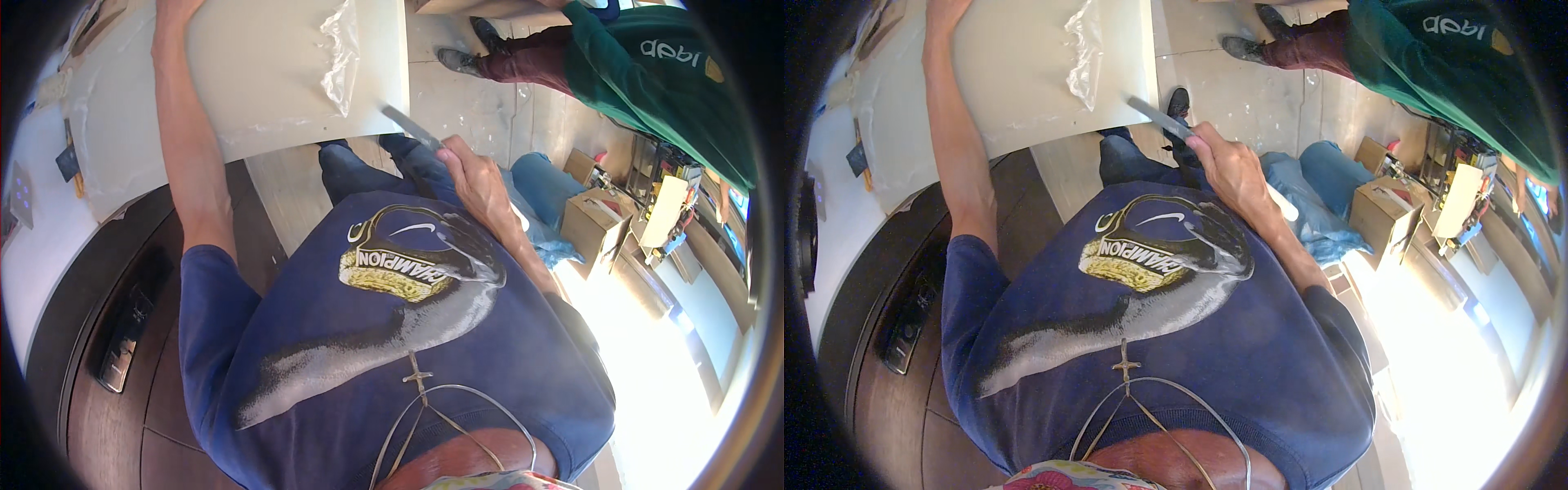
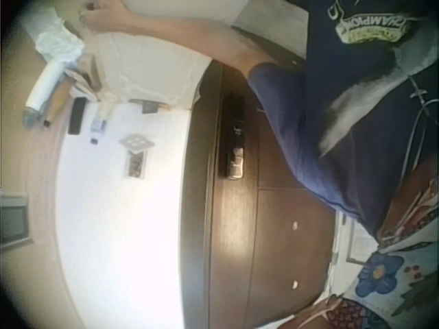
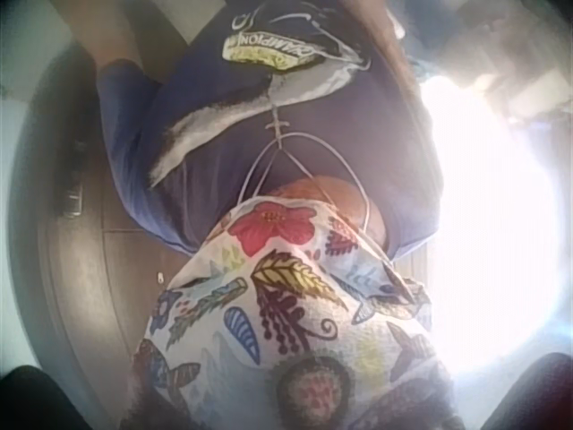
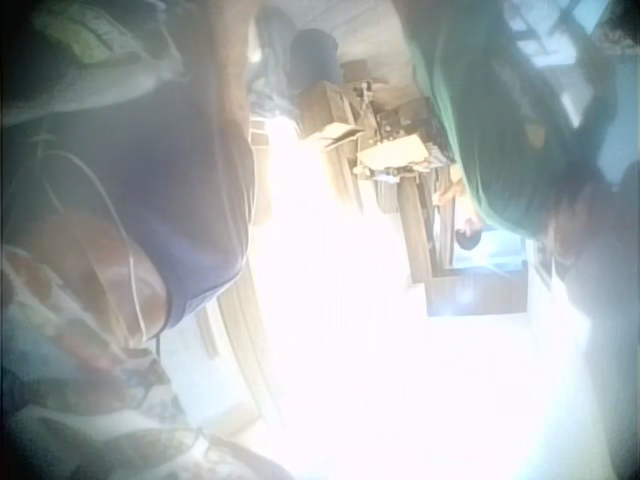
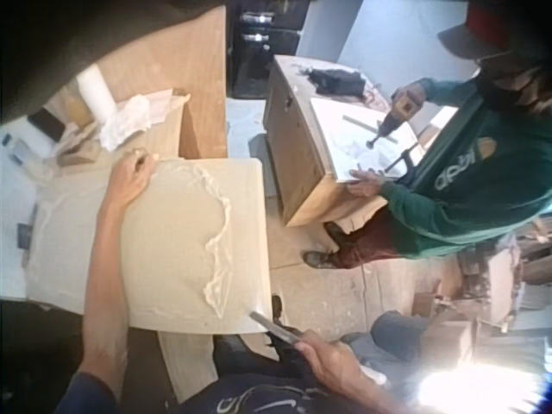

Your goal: The person scrapes excess material from the edge and surface of a light-colored rectangular panel using a metal blade, then rubs the edge with a small sanding block.

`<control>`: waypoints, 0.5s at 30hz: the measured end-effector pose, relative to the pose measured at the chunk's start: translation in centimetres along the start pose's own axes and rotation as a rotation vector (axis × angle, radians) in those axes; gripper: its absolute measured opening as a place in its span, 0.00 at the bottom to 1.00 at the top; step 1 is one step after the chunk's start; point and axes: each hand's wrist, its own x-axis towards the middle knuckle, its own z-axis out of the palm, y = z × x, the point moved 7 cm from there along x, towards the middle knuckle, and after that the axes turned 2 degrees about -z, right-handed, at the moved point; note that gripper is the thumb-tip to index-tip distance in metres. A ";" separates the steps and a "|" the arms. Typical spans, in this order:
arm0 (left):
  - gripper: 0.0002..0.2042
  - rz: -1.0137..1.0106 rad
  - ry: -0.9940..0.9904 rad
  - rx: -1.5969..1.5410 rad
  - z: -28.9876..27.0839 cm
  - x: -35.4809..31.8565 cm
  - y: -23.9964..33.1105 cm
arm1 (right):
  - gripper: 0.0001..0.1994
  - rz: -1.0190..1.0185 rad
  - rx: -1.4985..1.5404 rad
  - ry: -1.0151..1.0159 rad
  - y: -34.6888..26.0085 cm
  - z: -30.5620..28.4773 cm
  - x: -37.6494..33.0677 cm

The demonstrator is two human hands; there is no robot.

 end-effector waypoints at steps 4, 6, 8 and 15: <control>0.22 0.070 0.029 0.018 0.3 0.4 -0.6 | 0.09 -0.039 -0.033 0.049 -1.2 -0.1 2.8; 0.21 0.022 -0.008 0.030 0.0 0.1 -0.6 | 0.09 -0.046 -0.028 0.039 -1.3 -0.1 1.8; 0.21 -0.052 -0.030 -0.002 -0.2 -0.3 0.6 | 0.09 -0.052 -0.021 0.024 -0.9 0.3 0.7; 0.22 0.015 -0.002 -0.001 -0.2 -0.2 -0.1 | 0.09 -0.073 -0.048 0.054 -1.4 0.2 2.1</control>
